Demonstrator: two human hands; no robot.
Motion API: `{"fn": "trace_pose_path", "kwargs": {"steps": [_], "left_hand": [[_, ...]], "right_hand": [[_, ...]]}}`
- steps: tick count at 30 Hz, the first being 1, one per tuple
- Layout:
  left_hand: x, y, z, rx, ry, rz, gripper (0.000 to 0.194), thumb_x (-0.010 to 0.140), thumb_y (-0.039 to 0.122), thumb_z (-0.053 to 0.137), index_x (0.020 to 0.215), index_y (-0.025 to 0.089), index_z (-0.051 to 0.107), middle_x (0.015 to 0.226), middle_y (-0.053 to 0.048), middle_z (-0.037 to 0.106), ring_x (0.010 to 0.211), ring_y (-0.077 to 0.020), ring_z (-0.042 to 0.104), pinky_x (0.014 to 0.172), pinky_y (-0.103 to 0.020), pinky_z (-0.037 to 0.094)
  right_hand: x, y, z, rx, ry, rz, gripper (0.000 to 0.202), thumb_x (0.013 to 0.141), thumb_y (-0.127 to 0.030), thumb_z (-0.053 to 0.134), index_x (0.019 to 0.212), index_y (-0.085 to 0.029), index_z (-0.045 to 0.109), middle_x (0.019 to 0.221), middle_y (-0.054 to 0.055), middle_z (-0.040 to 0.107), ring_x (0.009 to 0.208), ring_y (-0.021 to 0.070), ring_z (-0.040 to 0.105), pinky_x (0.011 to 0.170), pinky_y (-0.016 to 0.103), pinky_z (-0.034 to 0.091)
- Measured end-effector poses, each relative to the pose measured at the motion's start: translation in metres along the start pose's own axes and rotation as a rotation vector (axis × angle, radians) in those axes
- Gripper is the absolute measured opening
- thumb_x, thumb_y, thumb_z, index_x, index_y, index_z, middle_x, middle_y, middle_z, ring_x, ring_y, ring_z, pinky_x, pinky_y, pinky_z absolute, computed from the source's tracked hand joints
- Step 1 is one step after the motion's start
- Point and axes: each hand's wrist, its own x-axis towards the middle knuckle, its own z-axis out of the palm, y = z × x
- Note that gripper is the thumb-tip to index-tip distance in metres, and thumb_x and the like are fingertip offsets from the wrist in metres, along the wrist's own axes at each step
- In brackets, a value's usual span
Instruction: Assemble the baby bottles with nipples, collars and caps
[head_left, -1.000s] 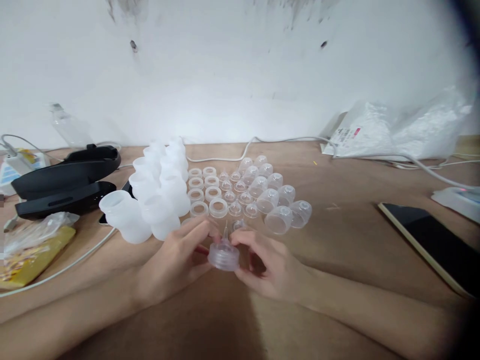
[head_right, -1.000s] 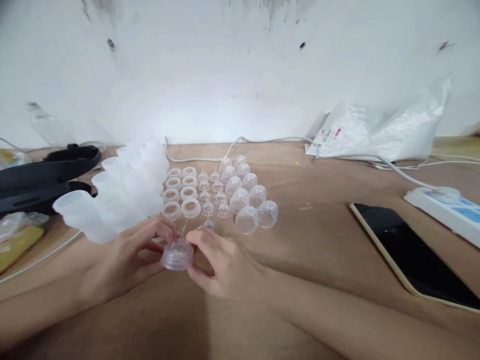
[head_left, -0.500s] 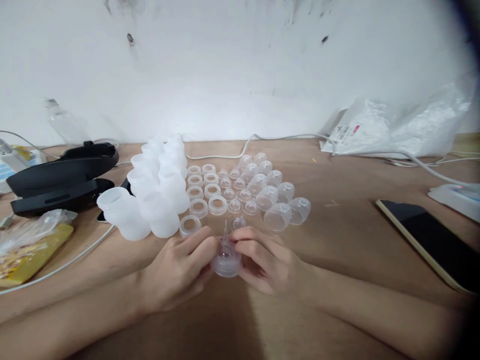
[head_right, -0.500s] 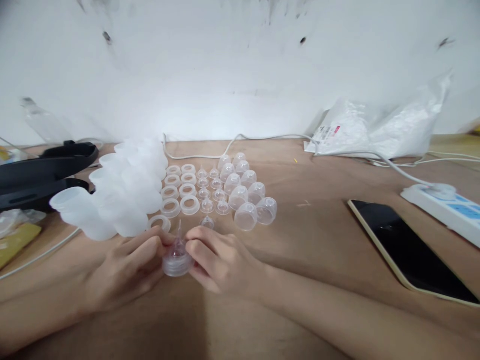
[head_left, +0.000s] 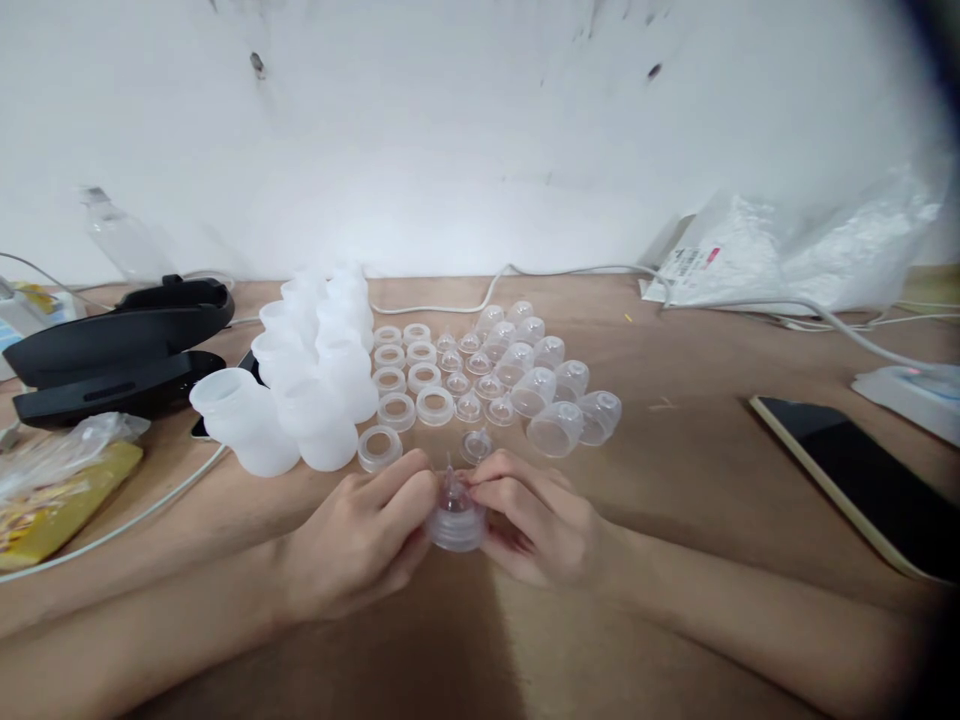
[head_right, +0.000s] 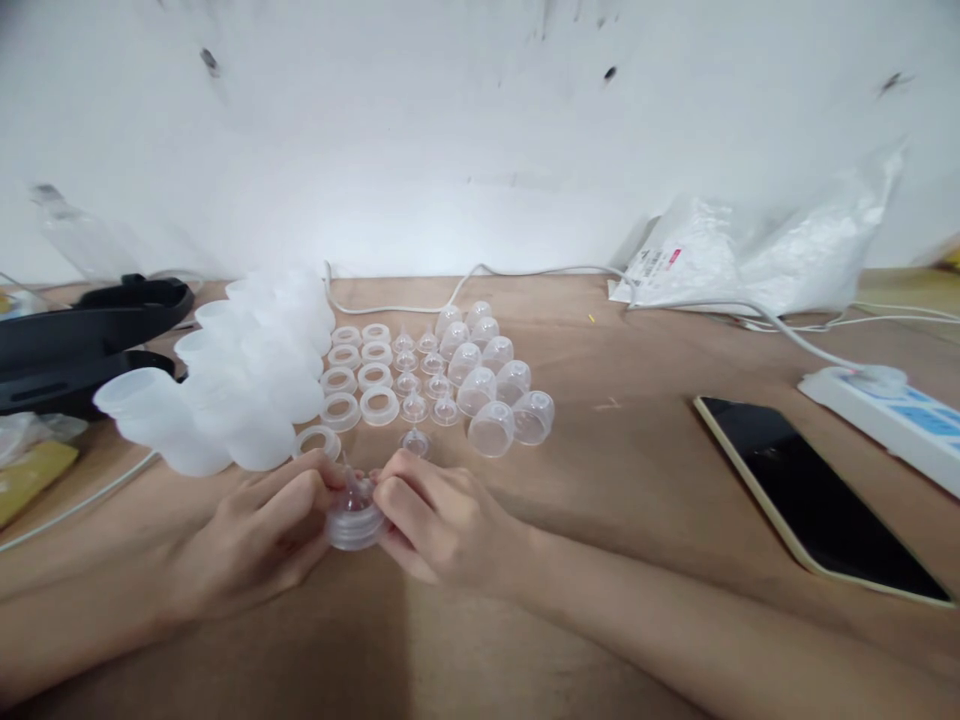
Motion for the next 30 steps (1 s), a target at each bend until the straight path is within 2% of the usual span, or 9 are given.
{"fn": "trace_pose_path", "kwargs": {"steps": [3,6,9,11,15,18,20,25,30], "left_hand": [[0.002,0.003,0.001,-0.112,0.029,-0.071,0.015,0.074,0.006,0.041,0.070,0.020,0.038,0.076,-0.002,0.056,0.059,-0.0103,0.052,0.048,-0.020,0.039],[0.007,0.007,-0.001,-0.299,0.032,-0.245,0.015,0.071,0.005,0.046,0.067,0.019,0.040,0.073,-0.001,0.055,0.065,-0.0130,0.053,0.055,-0.023,0.043],[0.014,0.009,-0.005,-0.554,0.002,-0.459,0.014,0.073,0.010,0.052,0.066,0.018,0.042,0.067,0.001,0.054,0.061,-0.0114,0.052,0.051,-0.020,0.041],[0.018,0.009,-0.008,-0.715,-0.001,-0.540,0.015,0.075,0.017,0.056,0.070,0.018,0.042,0.065,0.003,0.054,0.057,-0.0095,0.052,0.047,-0.017,0.040],[0.021,0.009,-0.009,-0.879,0.083,-0.519,0.012,0.082,0.028,0.052,0.086,0.020,0.043,0.072,0.003,0.059,0.061,-0.0095,0.056,0.048,-0.016,0.043],[0.022,0.008,-0.005,-0.904,0.104,-0.506,0.011,0.086,0.031,0.046,0.089,0.021,0.043,0.075,0.001,0.059,0.064,-0.0108,0.059,0.048,-0.017,0.046],[0.023,0.008,-0.002,-0.899,0.089,-0.514,0.013,0.087,0.033,0.044,0.087,0.020,0.043,0.070,0.001,0.059,0.059,-0.0103,0.059,0.045,-0.016,0.045],[0.029,0.007,0.000,-0.750,0.079,-0.505,0.015,0.089,0.034,0.038,0.085,0.019,0.039,0.053,0.004,0.056,0.043,-0.0073,0.053,0.040,-0.014,0.039],[0.032,0.006,0.002,-0.669,0.070,-0.515,0.017,0.088,0.036,0.038,0.085,0.019,0.039,0.056,0.002,0.056,0.045,-0.0099,0.055,0.042,-0.018,0.041]], "right_hand": [[0.003,-0.004,0.000,0.026,0.012,0.049,0.011,0.078,-0.011,0.046,0.085,-0.019,0.045,0.071,0.003,0.057,0.062,0.0132,0.055,0.049,0.023,0.045],[0.005,-0.008,0.001,0.133,0.040,0.180,0.010,0.077,-0.010,0.047,0.079,-0.019,0.044,0.067,0.000,0.052,0.055,0.0101,0.049,0.047,0.022,0.042],[0.008,-0.012,0.001,0.264,0.066,0.344,0.010,0.076,-0.011,0.049,0.078,-0.020,0.043,0.065,-0.003,0.048,0.053,0.0077,0.046,0.047,0.020,0.040],[0.011,-0.013,0.000,0.383,0.065,0.455,0.011,0.078,-0.015,0.051,0.082,-0.021,0.043,0.066,-0.003,0.047,0.052,0.0068,0.046,0.044,0.018,0.039],[0.020,-0.014,-0.002,0.637,0.097,0.600,0.016,0.084,-0.023,0.047,0.099,-0.023,0.043,0.069,-0.003,0.048,0.048,0.0052,0.047,0.037,0.015,0.037],[0.025,-0.015,-0.001,0.705,0.089,0.636,0.011,0.087,-0.026,0.042,0.097,-0.022,0.043,0.067,-0.004,0.050,0.044,0.0039,0.046,0.037,0.015,0.037],[0.027,-0.014,0.000,0.719,0.075,0.665,0.009,0.088,-0.027,0.040,0.094,-0.021,0.042,0.064,-0.004,0.051,0.042,0.0033,0.045,0.037,0.015,0.036],[0.029,-0.010,0.002,0.591,0.037,0.682,0.008,0.090,-0.028,0.037,0.090,-0.021,0.040,0.056,-0.006,0.051,0.040,0.0037,0.045,0.040,0.015,0.035],[0.029,-0.008,0.002,0.401,-0.002,0.695,0.009,0.090,-0.030,0.035,0.088,-0.022,0.039,0.058,-0.005,0.048,0.043,0.0053,0.045,0.041,0.018,0.033]]}}
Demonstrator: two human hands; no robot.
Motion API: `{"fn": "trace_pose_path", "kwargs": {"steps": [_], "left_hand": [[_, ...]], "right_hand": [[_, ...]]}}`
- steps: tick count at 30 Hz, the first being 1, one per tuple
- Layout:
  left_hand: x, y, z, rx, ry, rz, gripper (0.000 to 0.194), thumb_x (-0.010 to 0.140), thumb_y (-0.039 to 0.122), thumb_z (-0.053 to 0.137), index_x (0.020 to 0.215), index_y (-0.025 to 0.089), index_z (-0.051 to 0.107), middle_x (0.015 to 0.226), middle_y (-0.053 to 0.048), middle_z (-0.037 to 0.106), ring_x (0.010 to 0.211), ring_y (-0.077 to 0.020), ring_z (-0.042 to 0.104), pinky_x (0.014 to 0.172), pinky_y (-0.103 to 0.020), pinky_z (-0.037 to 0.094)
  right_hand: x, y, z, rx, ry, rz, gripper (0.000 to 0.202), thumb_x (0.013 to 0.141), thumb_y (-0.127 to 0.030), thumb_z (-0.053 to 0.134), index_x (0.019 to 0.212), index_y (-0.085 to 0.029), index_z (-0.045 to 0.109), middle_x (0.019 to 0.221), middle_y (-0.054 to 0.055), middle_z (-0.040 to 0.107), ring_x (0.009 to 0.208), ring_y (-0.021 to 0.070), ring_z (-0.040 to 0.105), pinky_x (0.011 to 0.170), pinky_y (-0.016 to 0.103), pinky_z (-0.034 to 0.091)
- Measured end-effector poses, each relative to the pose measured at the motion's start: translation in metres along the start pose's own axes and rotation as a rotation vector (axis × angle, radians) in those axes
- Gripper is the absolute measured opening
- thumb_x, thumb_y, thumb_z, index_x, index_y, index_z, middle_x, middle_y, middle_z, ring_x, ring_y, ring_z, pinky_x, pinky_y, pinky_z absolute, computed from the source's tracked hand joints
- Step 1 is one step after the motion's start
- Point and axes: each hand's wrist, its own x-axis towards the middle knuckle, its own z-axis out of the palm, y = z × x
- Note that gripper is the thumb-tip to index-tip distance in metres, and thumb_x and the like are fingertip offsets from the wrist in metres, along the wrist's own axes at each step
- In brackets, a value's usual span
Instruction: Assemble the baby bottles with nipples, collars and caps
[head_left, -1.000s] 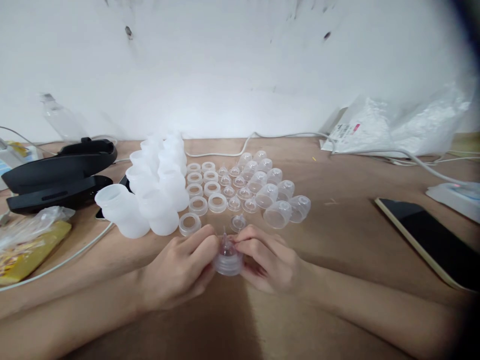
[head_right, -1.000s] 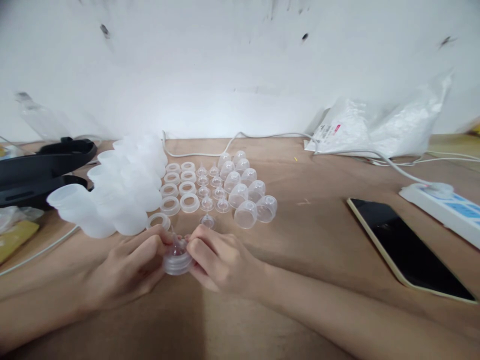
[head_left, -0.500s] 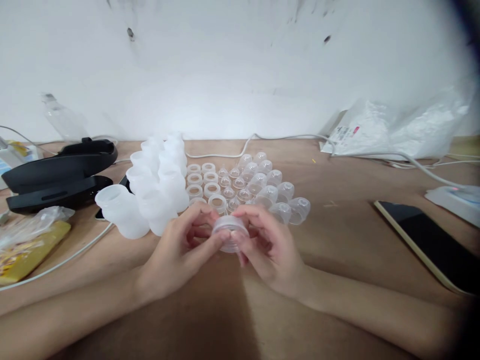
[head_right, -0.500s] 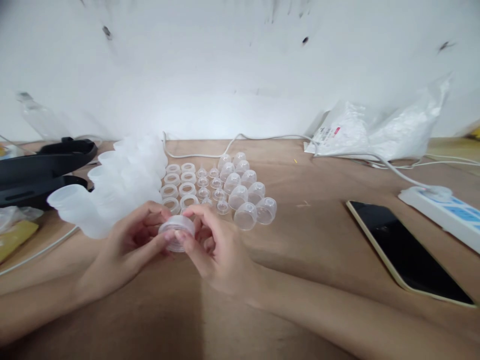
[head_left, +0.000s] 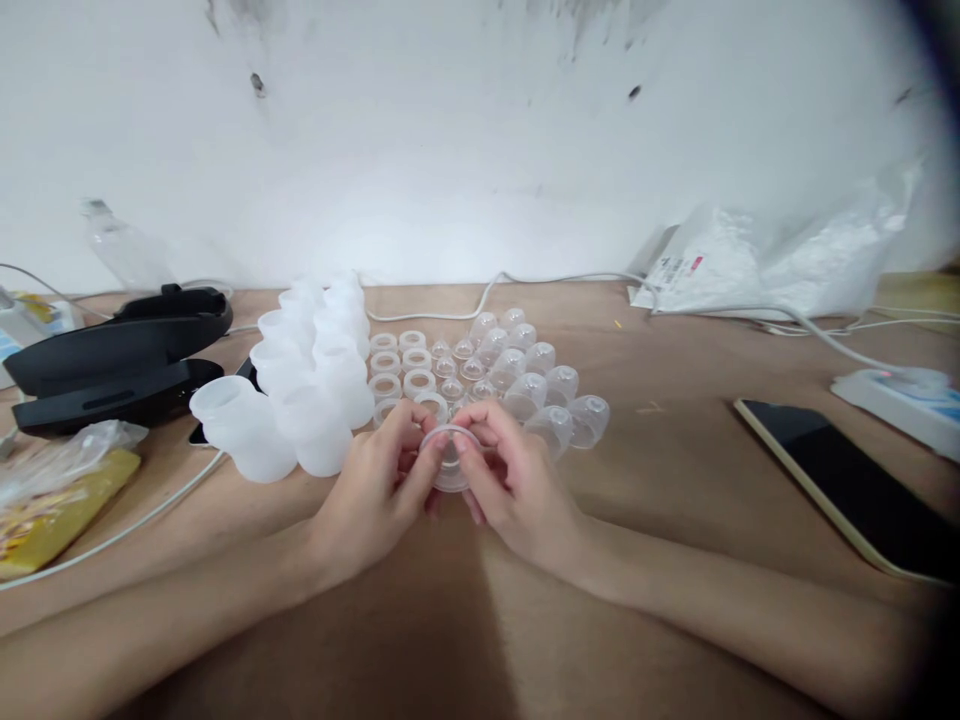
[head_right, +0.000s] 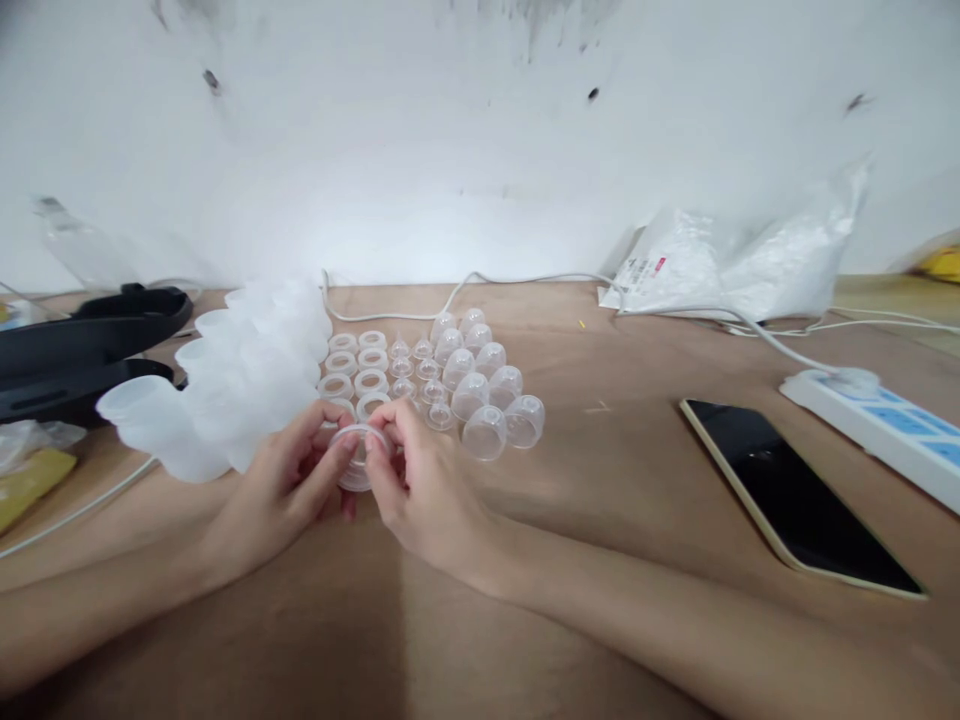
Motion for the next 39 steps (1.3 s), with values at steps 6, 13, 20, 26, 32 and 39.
{"fn": "trace_pose_path", "kwargs": {"steps": [6,13,20,26,32,39], "left_hand": [[0.003,0.000,-0.001,0.005,0.035,-0.026,0.015,0.086,0.034,0.043,0.081,0.020,0.039,0.055,0.005,0.051,0.044,-0.0089,0.053,0.041,-0.017,0.040],[0.003,0.002,-0.011,0.121,-0.061,0.109,0.005,0.088,0.024,0.037,0.089,0.020,0.038,0.059,0.005,0.052,0.048,-0.0063,0.043,0.042,-0.015,0.033],[0.005,0.004,-0.011,0.173,-0.048,0.047,0.003,0.085,0.022,0.040,0.086,0.019,0.039,0.058,0.004,0.054,0.047,-0.0076,0.044,0.042,-0.016,0.035],[0.007,0.003,-0.011,0.045,-0.071,0.006,0.008,0.087,0.026,0.040,0.082,0.019,0.040,0.058,0.005,0.053,0.050,-0.0075,0.049,0.044,-0.015,0.038],[0.007,0.007,-0.012,0.082,-0.053,0.017,0.009,0.087,0.026,0.039,0.083,0.018,0.042,0.053,0.007,0.050,0.045,-0.0062,0.043,0.040,-0.014,0.031],[0.004,0.006,-0.008,0.177,0.001,0.070,0.006,0.084,0.022,0.042,0.078,0.019,0.042,0.052,0.007,0.044,0.046,-0.0066,0.037,0.042,-0.016,0.030]], "right_hand": [[0.003,-0.002,0.000,-0.067,0.036,-0.026,0.007,0.089,-0.026,0.035,0.086,-0.021,0.038,0.066,-0.003,0.051,0.045,0.0052,0.046,0.044,0.019,0.034],[0.003,0.000,-0.008,-0.084,-0.054,-0.085,0.007,0.089,-0.025,0.035,0.094,-0.021,0.038,0.061,-0.004,0.049,0.050,0.0076,0.049,0.049,0.020,0.036],[0.005,-0.003,-0.008,-0.182,-0.027,-0.095,0.006,0.086,-0.022,0.036,0.088,-0.018,0.039,0.057,-0.004,0.046,0.047,0.0081,0.044,0.046,0.021,0.032],[0.006,-0.002,-0.008,-0.200,-0.074,-0.077,0.009,0.087,-0.024,0.033,0.092,-0.018,0.038,0.062,-0.003,0.048,0.048,0.0087,0.044,0.047,0.021,0.033],[0.011,-0.006,-0.015,-0.174,-0.134,-0.079,0.007,0.088,-0.024,0.033,0.087,-0.019,0.037,0.061,-0.003,0.048,0.051,0.0093,0.047,0.048,0.021,0.033],[0.008,-0.010,-0.013,-0.254,-0.057,-0.109,0.001,0.084,-0.019,0.037,0.083,-0.019,0.038,0.057,-0.005,0.046,0.042,0.0073,0.039,0.044,0.020,0.029]]}}
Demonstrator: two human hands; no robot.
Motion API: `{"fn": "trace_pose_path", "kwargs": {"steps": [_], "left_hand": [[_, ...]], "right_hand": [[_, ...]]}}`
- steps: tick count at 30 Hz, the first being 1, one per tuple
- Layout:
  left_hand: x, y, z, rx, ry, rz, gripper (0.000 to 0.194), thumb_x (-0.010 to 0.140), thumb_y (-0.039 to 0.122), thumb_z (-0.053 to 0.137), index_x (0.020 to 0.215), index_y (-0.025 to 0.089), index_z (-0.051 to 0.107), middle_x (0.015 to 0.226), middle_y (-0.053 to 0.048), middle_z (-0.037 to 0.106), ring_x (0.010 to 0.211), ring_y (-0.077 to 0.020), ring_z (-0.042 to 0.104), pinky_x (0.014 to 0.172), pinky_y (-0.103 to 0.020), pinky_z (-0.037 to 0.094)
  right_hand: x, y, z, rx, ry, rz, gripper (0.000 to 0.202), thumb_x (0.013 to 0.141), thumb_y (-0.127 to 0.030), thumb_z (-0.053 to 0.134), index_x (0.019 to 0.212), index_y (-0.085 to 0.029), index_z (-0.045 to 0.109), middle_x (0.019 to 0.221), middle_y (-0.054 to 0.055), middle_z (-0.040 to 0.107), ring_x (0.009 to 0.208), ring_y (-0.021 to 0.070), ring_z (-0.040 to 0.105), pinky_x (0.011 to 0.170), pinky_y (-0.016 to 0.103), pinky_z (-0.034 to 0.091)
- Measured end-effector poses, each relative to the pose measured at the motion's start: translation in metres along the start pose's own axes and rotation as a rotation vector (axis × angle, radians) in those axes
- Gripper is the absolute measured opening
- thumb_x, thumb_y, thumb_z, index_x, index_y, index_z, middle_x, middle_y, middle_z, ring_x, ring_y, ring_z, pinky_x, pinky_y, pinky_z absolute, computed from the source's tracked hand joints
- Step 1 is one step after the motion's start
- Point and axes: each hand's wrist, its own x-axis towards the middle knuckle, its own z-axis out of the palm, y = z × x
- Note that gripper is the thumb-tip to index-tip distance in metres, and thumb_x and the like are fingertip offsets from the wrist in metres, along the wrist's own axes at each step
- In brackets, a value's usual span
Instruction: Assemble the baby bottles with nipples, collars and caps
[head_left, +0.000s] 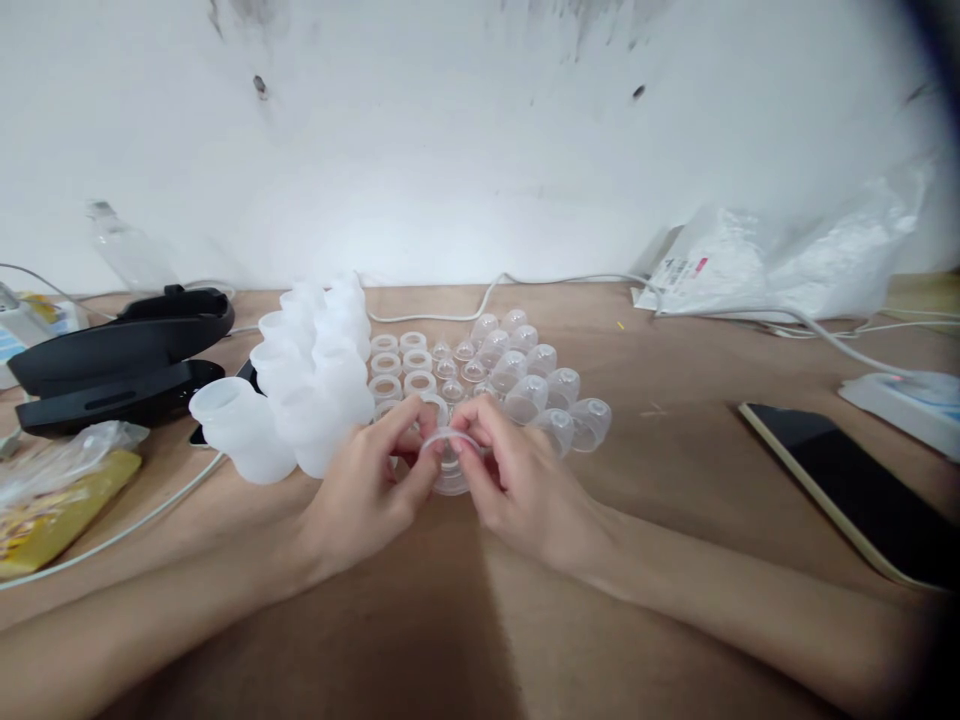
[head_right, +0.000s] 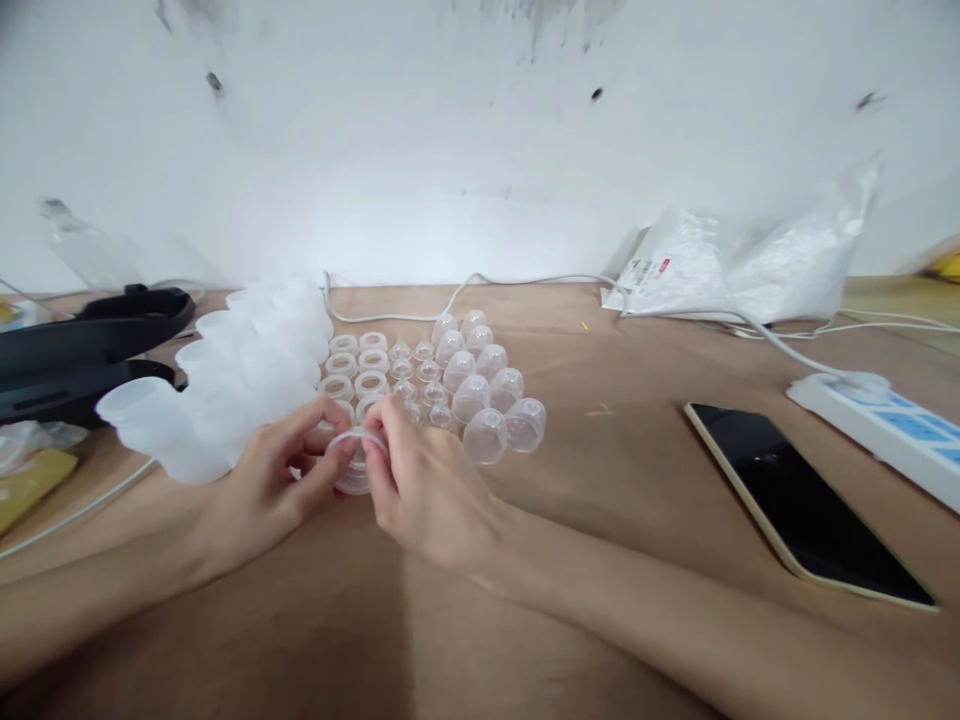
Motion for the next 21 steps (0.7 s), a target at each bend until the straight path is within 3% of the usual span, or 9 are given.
{"fn": "trace_pose_path", "kwargs": {"steps": [5,8,12,17,21], "left_hand": [[0.0022,0.0015,-0.0032,-0.009,-0.041,-0.008,0.003,0.085,0.022,0.040,0.087,0.020,0.039,0.060,0.005,0.053,0.049,-0.0074,0.041,0.042,-0.016,0.029],[0.0033,0.0037,-0.0053,-0.014,-0.054,0.002,0.011,0.083,0.019,0.043,0.091,0.021,0.036,0.066,0.004,0.058,0.051,-0.0080,0.045,0.043,-0.016,0.030],[0.0026,0.0043,-0.0056,-0.031,-0.040,-0.031,0.014,0.081,0.013,0.043,0.090,0.021,0.035,0.069,0.004,0.060,0.051,-0.0075,0.045,0.045,-0.016,0.033],[0.0010,0.0050,-0.0060,0.039,-0.053,0.002,0.011,0.083,0.017,0.042,0.092,0.021,0.037,0.070,0.002,0.061,0.055,-0.0098,0.050,0.045,-0.017,0.033],[-0.0003,0.0072,-0.0065,-0.009,-0.056,0.004,0.011,0.084,0.017,0.042,0.092,0.021,0.037,0.067,0.004,0.060,0.048,-0.0070,0.045,0.043,-0.016,0.033]], "right_hand": [[0.0022,0.0019,-0.0020,0.052,-0.024,0.084,0.007,0.088,-0.024,0.033,0.088,-0.019,0.039,0.065,-0.002,0.053,0.047,0.0080,0.046,0.046,0.021,0.034],[0.0025,0.0044,-0.0023,0.111,-0.050,0.060,0.007,0.088,-0.024,0.034,0.093,-0.020,0.037,0.065,-0.002,0.053,0.047,0.0077,0.048,0.047,0.021,0.036],[0.0007,0.0042,-0.0015,0.143,-0.060,0.024,0.019,0.081,-0.019,0.044,0.097,-0.022,0.034,0.067,-0.004,0.054,0.049,0.0075,0.049,0.049,0.020,0.037],[0.0015,0.0024,-0.0034,0.138,-0.052,0.061,0.017,0.081,-0.019,0.043,0.094,-0.023,0.034,0.065,-0.005,0.052,0.049,0.0080,0.049,0.048,0.021,0.036],[0.0038,0.0026,-0.0068,0.146,-0.089,0.088,0.021,0.079,-0.020,0.047,0.095,-0.024,0.035,0.064,-0.006,0.052,0.050,0.0088,0.051,0.049,0.022,0.037]]}}
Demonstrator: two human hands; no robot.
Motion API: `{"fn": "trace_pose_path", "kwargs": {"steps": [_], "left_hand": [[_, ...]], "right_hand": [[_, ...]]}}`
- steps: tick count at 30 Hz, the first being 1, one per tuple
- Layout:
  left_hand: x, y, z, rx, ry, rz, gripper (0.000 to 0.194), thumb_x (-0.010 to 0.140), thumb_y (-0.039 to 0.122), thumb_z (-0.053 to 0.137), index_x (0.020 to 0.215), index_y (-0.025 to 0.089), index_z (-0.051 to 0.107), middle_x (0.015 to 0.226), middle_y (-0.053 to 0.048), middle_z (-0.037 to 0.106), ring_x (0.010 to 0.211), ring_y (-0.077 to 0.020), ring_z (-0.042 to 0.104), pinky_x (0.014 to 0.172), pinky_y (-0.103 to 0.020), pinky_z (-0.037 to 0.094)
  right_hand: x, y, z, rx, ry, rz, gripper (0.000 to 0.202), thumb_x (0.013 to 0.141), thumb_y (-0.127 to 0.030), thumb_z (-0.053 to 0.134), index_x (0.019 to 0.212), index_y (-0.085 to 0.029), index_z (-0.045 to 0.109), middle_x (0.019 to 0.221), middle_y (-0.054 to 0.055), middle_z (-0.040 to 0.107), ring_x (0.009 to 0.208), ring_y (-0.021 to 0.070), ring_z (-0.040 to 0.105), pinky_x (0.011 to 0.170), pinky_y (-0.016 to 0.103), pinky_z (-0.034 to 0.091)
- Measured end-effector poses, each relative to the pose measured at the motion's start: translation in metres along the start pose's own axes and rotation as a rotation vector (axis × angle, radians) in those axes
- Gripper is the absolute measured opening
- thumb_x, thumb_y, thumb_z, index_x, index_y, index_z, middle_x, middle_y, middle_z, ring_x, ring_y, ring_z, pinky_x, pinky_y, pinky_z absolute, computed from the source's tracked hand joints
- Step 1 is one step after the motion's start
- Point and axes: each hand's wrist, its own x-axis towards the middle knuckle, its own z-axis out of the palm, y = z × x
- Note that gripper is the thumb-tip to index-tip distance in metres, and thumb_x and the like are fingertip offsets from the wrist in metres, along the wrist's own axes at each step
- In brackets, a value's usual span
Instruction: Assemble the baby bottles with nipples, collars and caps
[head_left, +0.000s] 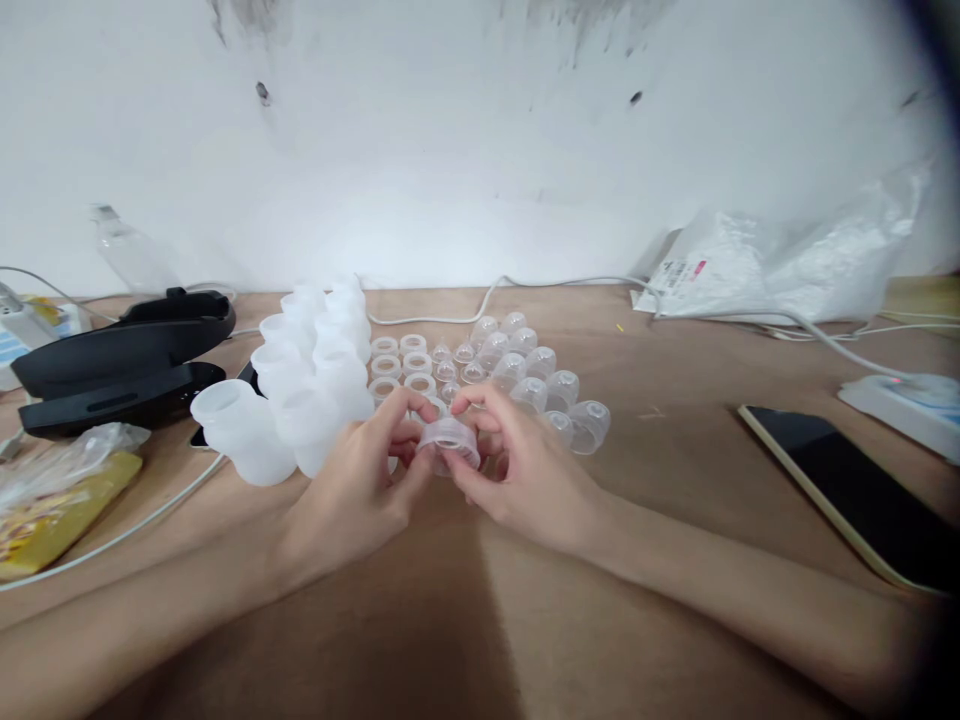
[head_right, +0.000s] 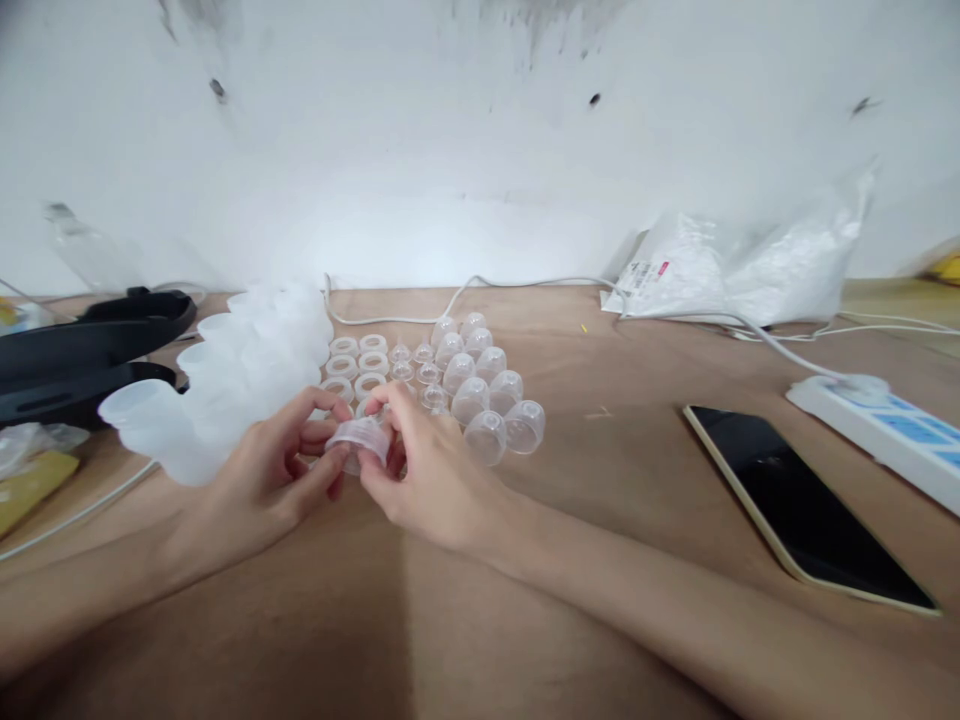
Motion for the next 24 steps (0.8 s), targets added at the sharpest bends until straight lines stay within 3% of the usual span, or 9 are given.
{"fn": "trace_pose_path", "kwargs": {"steps": [10,15,19,24], "left_hand": [[0.0014,-0.0019,0.0016,-0.025,0.031,-0.033,0.006,0.085,0.020,0.043,0.084,0.022,0.037,0.059,0.006,0.057,0.043,-0.0053,0.041,0.040,-0.014,0.030],[-0.0011,-0.0014,0.0009,0.045,0.084,-0.022,0.006,0.085,0.022,0.042,0.085,0.022,0.036,0.056,0.007,0.056,0.040,-0.0056,0.041,0.040,-0.015,0.030],[-0.0026,-0.0031,0.0029,0.120,0.099,-0.018,0.006,0.084,0.020,0.041,0.086,0.022,0.037,0.054,0.008,0.054,0.039,-0.0058,0.040,0.040,-0.016,0.029],[-0.0002,-0.0044,0.0069,0.129,0.089,-0.011,0.007,0.082,0.017,0.041,0.085,0.021,0.037,0.054,0.008,0.053,0.040,-0.0059,0.039,0.041,-0.016,0.028]], "right_hand": [[0.0013,-0.0012,-0.0013,0.010,-0.006,0.017,0.018,0.078,-0.018,0.045,0.089,-0.025,0.033,0.058,-0.009,0.051,0.045,0.0083,0.050,0.047,0.021,0.036],[0.0010,0.0027,-0.0016,-0.065,0.039,-0.141,0.021,0.081,-0.018,0.043,0.100,-0.023,0.034,0.071,-0.003,0.056,0.056,0.0095,0.056,0.051,0.021,0.040],[-0.0004,0.0030,0.0001,-0.227,0.054,-0.240,0.025,0.080,-0.012,0.041,0.103,-0.021,0.039,0.065,-0.004,0.054,0.047,0.0079,0.049,0.047,0.020,0.037],[-0.0010,0.0004,0.0032,-0.206,0.051,-0.172,0.032,0.077,-0.006,0.039,0.105,-0.022,0.042,0.065,-0.003,0.057,0.050,0.0093,0.052,0.050,0.021,0.040]]}}
